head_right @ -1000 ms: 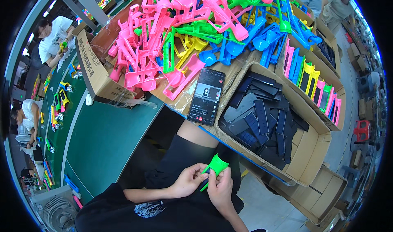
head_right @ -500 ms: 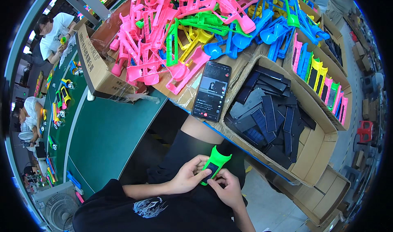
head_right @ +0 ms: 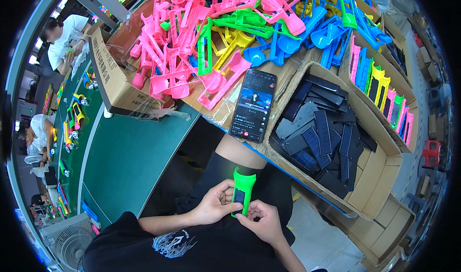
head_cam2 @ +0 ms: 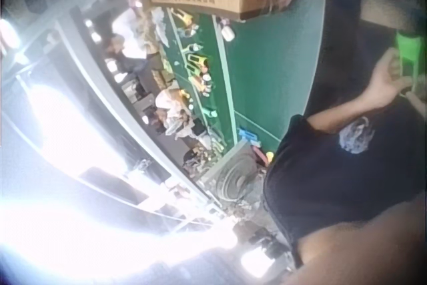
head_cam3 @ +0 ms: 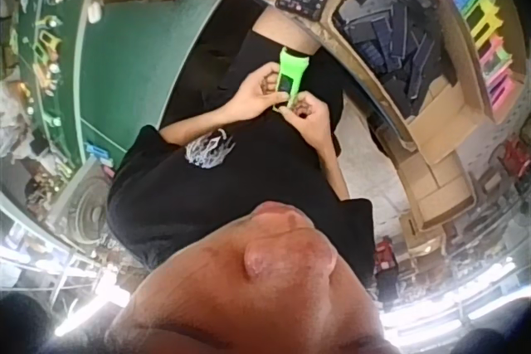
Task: The person picks plastic frames from a pile and black inserts from a box, fits each insert into a plastic frame by hand, and places the assembled parts into another box.
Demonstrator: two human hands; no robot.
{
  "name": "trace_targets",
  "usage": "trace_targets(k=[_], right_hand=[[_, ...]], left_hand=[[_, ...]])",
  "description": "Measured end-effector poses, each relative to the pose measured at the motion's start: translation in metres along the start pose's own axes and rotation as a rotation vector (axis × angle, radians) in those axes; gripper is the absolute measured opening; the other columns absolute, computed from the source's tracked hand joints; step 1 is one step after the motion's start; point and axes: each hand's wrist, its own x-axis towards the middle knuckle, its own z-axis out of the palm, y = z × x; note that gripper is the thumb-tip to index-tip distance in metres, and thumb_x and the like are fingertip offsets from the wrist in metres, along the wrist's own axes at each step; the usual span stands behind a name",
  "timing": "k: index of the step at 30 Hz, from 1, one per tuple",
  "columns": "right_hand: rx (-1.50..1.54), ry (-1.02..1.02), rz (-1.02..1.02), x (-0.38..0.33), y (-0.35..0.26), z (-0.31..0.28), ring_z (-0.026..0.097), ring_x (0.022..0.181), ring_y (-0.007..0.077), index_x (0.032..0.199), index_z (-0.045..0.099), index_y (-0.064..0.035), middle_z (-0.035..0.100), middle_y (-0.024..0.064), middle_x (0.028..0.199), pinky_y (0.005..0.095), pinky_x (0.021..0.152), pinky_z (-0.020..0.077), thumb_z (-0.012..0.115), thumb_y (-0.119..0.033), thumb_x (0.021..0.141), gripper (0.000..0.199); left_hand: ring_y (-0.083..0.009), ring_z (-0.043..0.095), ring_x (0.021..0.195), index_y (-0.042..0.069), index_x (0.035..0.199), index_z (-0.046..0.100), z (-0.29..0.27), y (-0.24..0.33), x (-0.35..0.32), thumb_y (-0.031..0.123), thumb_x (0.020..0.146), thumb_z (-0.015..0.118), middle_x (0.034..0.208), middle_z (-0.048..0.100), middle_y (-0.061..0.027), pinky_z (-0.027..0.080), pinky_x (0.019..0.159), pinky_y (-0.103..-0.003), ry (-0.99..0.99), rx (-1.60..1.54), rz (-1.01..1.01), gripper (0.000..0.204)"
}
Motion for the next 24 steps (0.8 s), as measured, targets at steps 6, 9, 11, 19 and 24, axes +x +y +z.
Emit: trace_targets(k=[6, 9, 11, 19, 24], right_hand=[[-0.208, 0.112, -0.127, 0.005, -0.009, 0.007, 0.061, 0.066, 0.0044, 0.087, 0.064, -0.0009, 0.066, 0.0016, 0.077, 0.0202, 0.061, 0.0502, 0.083, -0.006, 0.08, 0.021], [-0.24, 0.129, -0.167, 0.008, -0.015, 0.003, 0.062, 0.066, 0.0054, 0.088, 0.064, -0.0011, 0.066, 0.0026, 0.076, 0.0213, 0.061, 0.0507, 0.084, -0.007, 0.08, 0.022], [-0.217, 0.147, -0.182, 0.004, -0.022, -0.002, 0.062, 0.066, 0.006, 0.088, 0.064, -0.0014, 0.066, 0.0029, 0.076, 0.0219, 0.062, 0.0508, 0.085, -0.007, 0.08, 0.023], [-0.28, 0.312, -0.518, -0.04, -0.12, -0.093, 0.065, 0.067, 0.0091, 0.088, 0.066, -0.0017, 0.071, 0.0057, 0.082, 0.0233, 0.062, 0.0518, 0.09, -0.015, 0.075, 0.03], [-0.579, 0.843, -0.398, -0.006, -0.216, -0.186, 0.057, 0.065, 0.0021, 0.083, 0.06, -0.0043, 0.063, -0.0018, 0.073, 0.0201, 0.057, 0.043, 0.076, -0.012, 0.089, 0.018]], left_hand=[[-0.0127, 0.064, 0.109, 0.001, 0.127, 0.048, 0.008, 0.003, 0.0, -0.003, 0.092, 0.069, 0.118, 0.066, -0.0092, 0.051, 0.097, -0.03, 0.109, 0.069, 0.115, 0.041], [-0.0134, 0.065, 0.106, 0.0, 0.129, 0.049, 0.013, 0.015, 0.004, -0.002, 0.09, 0.073, 0.115, 0.067, -0.0094, 0.052, 0.094, -0.03, 0.133, 0.162, 0.203, 0.046], [-0.0147, 0.068, 0.101, -0.001, 0.13, 0.052, 0.011, 0.043, 0.008, 0.0, 0.087, 0.077, 0.11, 0.069, -0.0103, 0.055, 0.09, -0.03, -0.005, 0.481, 0.182, 0.05], [-0.0265, 0.062, 0.103, 0.001, 0.111, 0.064, -0.021, 0.16, 0.058, 0.002, 0.086, 0.071, 0.114, 0.063, -0.0138, 0.049, 0.081, -0.033, 0.75, 1.32, 0.958, 0.026], [-0.0273, 0.065, 0.1, 0.002, 0.113, 0.066, -0.055, 0.17, 0.098, 0.006, 0.091, 0.068, 0.109, 0.065, -0.015, 0.05, 0.085, -0.035, 0.79, 1.458, 0.944, 0.022]])
